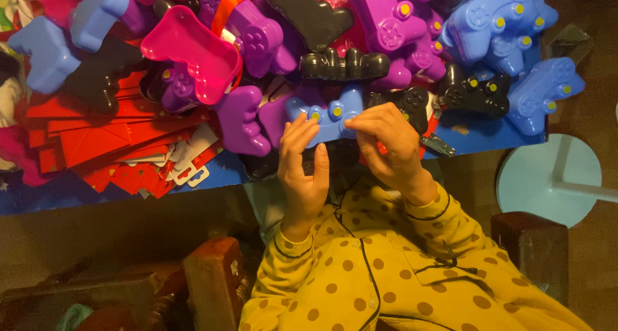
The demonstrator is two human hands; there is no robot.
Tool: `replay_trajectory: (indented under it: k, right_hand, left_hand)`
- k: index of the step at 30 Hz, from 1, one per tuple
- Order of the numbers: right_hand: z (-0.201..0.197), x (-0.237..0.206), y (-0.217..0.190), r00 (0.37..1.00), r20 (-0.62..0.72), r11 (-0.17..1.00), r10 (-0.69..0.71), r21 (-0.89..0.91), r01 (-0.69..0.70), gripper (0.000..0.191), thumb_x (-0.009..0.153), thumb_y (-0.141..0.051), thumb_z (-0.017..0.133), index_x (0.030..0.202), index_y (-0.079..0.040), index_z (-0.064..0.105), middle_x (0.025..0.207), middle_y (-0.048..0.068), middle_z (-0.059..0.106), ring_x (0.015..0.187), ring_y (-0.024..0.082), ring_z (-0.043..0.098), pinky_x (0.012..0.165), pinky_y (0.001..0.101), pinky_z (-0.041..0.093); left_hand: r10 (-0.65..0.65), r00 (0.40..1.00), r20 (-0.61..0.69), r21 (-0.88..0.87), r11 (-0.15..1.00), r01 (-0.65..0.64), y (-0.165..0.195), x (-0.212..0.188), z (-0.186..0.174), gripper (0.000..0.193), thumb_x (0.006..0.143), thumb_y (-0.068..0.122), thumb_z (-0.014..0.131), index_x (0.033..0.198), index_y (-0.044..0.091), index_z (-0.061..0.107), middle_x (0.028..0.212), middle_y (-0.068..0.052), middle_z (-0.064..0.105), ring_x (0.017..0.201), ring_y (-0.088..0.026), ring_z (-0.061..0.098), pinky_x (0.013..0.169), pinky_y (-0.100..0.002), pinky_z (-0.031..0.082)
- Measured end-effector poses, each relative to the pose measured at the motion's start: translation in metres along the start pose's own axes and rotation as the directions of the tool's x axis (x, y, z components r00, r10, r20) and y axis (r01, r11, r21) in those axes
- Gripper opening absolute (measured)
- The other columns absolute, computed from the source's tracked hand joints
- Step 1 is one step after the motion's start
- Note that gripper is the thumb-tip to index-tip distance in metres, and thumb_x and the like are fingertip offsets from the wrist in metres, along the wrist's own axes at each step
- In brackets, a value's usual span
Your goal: The person picks up small plastic containers from a table, turns them over to inspect them, and places them into a green bag. The person handles several purple and black containers one at a time.
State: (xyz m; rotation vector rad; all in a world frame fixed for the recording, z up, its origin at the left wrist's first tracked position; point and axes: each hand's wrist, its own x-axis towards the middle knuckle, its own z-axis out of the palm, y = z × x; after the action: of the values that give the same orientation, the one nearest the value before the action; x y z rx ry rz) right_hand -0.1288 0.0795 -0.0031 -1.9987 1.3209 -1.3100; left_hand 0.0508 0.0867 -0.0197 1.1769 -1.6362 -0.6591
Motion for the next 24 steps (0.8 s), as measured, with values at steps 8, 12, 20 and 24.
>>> replay_trajectory:
  k: [8,12,20,24]
  right_hand:
    - [0.002,0.007,-0.003,1.000,-0.008,0.999,0.000,-0.038,-0.001,0.021,0.094,0.007,0.067,0.113,-0.001,0.069,0.107,0.012,0.070,0.099,0.030,0.066,0.090,0.0382,0.052]
    - [0.003,0.011,-0.004,1.000,0.013,0.997,0.008,-0.075,-0.007,0.024,0.092,0.008,0.067,0.114,-0.002,0.069,0.107,0.012,0.070,0.104,0.032,0.065,0.094,0.0396,0.052]
    - [0.009,0.018,-0.003,1.000,0.002,0.999,-0.013,-0.050,0.014,0.025,0.091,0.008,0.067,0.114,-0.004,0.069,0.109,0.011,0.069,0.108,0.032,0.065,0.107,0.0460,0.051]
    - [0.014,0.016,-0.003,0.999,-0.004,0.999,-0.042,-0.026,0.042,0.026,0.090,0.009,0.066,0.112,-0.005,0.068,0.108,0.008,0.071,0.108,0.031,0.065,0.110,0.0503,0.049]
  left_hand:
    - [0.003,1.000,0.017,-0.005,1.000,-0.003,0.002,0.006,0.001,0.021,0.101,0.001,0.064,0.121,0.007,0.065,0.128,-0.009,0.067,0.137,-0.031,0.060,0.128,-0.054,0.035]
    - [0.000,1.000,0.010,0.010,1.000,0.000,0.001,0.010,0.001,0.022,0.100,0.003,0.065,0.122,0.008,0.066,0.128,-0.008,0.066,0.136,-0.031,0.059,0.127,-0.054,0.035]
    - [0.028,0.999,-0.037,0.040,0.999,-0.026,-0.004,0.020,-0.012,0.021,0.101,0.004,0.065,0.122,0.010,0.066,0.130,-0.006,0.066,0.135,-0.030,0.060,0.127,-0.053,0.037]
    - [0.024,0.999,-0.032,0.034,0.999,-0.023,-0.001,0.022,-0.013,0.020,0.101,0.009,0.067,0.121,0.010,0.067,0.128,-0.006,0.067,0.134,-0.030,0.060,0.126,-0.054,0.036]
